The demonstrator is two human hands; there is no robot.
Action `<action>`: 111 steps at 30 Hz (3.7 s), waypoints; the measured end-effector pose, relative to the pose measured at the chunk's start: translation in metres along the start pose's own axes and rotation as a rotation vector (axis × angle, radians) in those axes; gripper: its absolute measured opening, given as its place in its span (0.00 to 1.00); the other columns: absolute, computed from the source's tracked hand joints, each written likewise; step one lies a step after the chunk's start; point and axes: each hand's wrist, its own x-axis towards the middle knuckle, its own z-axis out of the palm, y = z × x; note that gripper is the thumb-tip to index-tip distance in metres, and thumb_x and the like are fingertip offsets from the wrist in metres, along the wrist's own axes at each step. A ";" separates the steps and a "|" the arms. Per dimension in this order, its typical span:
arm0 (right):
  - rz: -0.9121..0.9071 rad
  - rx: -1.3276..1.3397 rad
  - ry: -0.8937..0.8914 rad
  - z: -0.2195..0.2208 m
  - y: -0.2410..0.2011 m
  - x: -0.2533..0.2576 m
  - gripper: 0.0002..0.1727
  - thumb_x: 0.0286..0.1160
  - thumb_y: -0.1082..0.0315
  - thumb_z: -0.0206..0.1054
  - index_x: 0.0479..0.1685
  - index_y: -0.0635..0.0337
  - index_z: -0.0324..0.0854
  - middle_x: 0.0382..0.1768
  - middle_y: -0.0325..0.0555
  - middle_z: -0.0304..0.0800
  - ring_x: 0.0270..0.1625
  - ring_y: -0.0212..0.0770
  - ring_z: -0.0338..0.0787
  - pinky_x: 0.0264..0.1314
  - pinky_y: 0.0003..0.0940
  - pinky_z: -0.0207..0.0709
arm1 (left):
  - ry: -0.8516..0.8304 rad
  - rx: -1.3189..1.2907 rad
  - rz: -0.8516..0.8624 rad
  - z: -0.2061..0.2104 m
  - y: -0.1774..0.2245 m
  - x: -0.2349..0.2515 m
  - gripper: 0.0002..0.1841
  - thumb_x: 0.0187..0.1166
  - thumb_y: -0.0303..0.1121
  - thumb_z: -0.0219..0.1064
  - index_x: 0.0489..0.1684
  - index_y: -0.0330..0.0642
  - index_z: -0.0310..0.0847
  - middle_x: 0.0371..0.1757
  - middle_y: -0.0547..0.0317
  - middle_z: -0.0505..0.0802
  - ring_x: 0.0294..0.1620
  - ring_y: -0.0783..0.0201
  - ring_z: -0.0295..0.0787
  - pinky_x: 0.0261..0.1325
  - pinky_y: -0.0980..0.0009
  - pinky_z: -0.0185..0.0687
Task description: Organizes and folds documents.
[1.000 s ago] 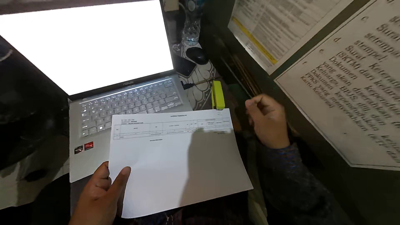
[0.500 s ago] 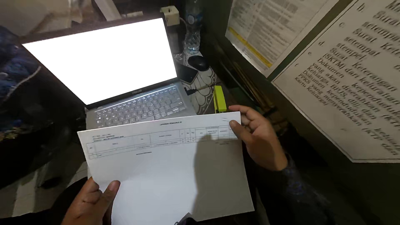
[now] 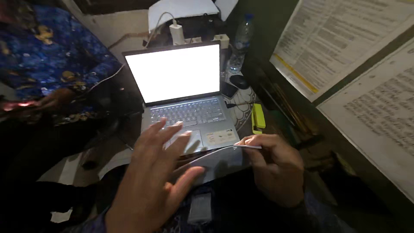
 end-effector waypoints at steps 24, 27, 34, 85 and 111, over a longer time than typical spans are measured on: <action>-0.235 -0.022 0.029 0.012 -0.006 -0.015 0.05 0.85 0.68 0.61 0.50 0.54 0.81 0.47 0.43 0.94 0.57 0.42 0.93 0.65 0.43 0.88 | -0.067 -0.453 0.069 0.037 0.017 0.010 0.12 0.88 0.39 0.62 0.49 0.46 0.92 0.45 0.65 0.95 0.49 0.73 0.91 0.58 0.70 0.87; -0.114 -0.091 0.115 0.017 -0.008 -0.014 0.11 0.79 0.68 0.71 0.56 0.52 0.80 0.46 0.39 0.95 0.51 0.35 0.95 0.55 0.32 0.92 | -0.134 -0.508 -0.036 0.040 0.013 0.015 0.13 0.87 0.42 0.64 0.48 0.46 0.92 0.40 0.68 0.94 0.41 0.78 0.89 0.45 0.78 0.86; -0.049 -0.291 -0.019 0.011 -0.010 -0.004 0.08 0.73 0.68 0.76 0.43 0.61 0.88 0.58 0.50 0.89 0.51 0.33 0.91 0.53 0.26 0.89 | -0.349 -0.710 -0.360 0.038 0.001 0.025 0.10 0.80 0.43 0.72 0.48 0.51 0.91 0.40 0.72 0.96 0.36 0.77 0.91 0.39 0.77 0.89; -0.073 -0.588 -0.627 0.011 -0.008 -0.008 0.08 0.85 0.67 0.57 0.46 0.54 0.84 0.57 0.49 0.84 0.56 0.48 0.85 0.54 0.39 0.84 | -0.552 -0.759 -0.454 0.054 0.002 0.005 0.08 0.80 0.41 0.70 0.40 0.47 0.89 0.28 0.71 0.89 0.25 0.78 0.81 0.29 0.80 0.76; -0.319 -0.408 -0.743 0.002 -0.007 -0.004 0.13 0.91 0.68 0.52 0.56 0.58 0.82 0.68 0.48 0.85 0.75 0.52 0.81 0.79 0.48 0.75 | -0.796 -1.055 -0.436 0.054 -0.013 0.015 0.04 0.79 0.30 0.71 0.43 0.41 0.89 0.33 0.68 0.92 0.31 0.79 0.85 0.36 0.81 0.82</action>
